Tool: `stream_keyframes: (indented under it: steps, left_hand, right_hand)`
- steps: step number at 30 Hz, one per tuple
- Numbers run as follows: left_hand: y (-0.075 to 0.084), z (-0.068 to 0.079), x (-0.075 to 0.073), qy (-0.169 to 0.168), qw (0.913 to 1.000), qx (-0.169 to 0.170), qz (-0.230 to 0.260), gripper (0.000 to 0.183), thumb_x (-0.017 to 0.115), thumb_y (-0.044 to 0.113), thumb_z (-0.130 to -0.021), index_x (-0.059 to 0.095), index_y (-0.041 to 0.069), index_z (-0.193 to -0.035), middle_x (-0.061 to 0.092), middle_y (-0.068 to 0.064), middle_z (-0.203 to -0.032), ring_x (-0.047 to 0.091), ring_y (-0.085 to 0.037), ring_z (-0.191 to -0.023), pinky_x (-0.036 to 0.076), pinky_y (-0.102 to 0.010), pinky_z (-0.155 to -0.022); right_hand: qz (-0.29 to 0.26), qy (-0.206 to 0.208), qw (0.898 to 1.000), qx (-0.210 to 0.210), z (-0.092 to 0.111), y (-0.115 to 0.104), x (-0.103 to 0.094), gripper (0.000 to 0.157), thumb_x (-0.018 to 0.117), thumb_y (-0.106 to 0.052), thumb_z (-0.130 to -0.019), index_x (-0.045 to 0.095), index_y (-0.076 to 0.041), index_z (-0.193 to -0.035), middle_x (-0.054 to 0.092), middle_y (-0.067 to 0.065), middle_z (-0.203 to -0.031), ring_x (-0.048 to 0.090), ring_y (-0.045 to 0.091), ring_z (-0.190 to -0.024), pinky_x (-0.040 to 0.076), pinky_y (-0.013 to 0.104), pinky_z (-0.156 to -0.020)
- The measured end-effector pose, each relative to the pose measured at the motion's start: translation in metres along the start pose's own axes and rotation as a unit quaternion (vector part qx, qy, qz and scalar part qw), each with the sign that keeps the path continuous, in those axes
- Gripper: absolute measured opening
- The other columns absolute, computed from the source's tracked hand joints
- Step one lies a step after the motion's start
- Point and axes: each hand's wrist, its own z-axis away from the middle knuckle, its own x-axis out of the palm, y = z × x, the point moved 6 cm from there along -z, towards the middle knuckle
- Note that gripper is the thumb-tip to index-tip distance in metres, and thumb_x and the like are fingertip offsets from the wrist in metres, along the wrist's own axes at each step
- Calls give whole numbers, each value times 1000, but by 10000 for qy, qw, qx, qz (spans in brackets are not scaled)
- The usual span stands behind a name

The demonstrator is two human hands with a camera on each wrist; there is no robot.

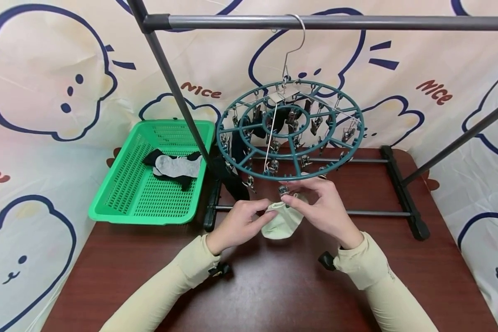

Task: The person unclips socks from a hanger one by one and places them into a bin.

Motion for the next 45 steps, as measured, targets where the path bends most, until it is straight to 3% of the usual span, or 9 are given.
stream_keyframes:
  steps: [11,19,30,40,45]
  left_hand:
    - [0,2,1,-31,9999,96,-22,11,62,14,-105,65,11,-94,57,4,-76,51,-11,-66,42,-18,-61]
    - [0,1,1,12,9999,128,-87,12,62,14,-105,66,11,-94,57,5,-76,49,-5,-66,42,-17,-61]
    - [0,0,0,60,9996,158,-204,15,62,15,-105,64,13,-91,54,5,-74,47,-4,-65,40,-17,-61]
    - [-3,0,2,28,9994,240,-258,16,63,14,-104,63,14,-88,51,7,-71,45,-3,-64,39,-16,-61]
    - [-7,4,6,-129,9991,204,-357,19,63,15,-104,61,15,-85,45,8,-69,41,-4,-61,35,-16,-59]
  right_hand:
    - [-221,-17,9997,-84,-4,-4,3,23,82,-12,-90,80,-7,-113,79,3,-111,69,5,-98,58,24,-74]
    - [-272,126,9995,-121,-5,-4,2,22,84,-10,-87,81,-7,-109,80,4,-104,71,5,-92,59,24,-72]
    - [-332,219,9992,14,-8,-5,1,10,85,-5,-85,76,-2,-90,80,11,-104,71,4,-86,57,23,-65]
    - [-1088,312,9935,98,-11,-1,4,12,80,1,-87,69,2,-86,77,23,-101,75,6,-90,59,24,-73]
    - [-1593,349,9866,-17,-12,-1,4,12,79,0,-89,68,3,-88,79,12,-93,77,13,-86,59,27,-77]
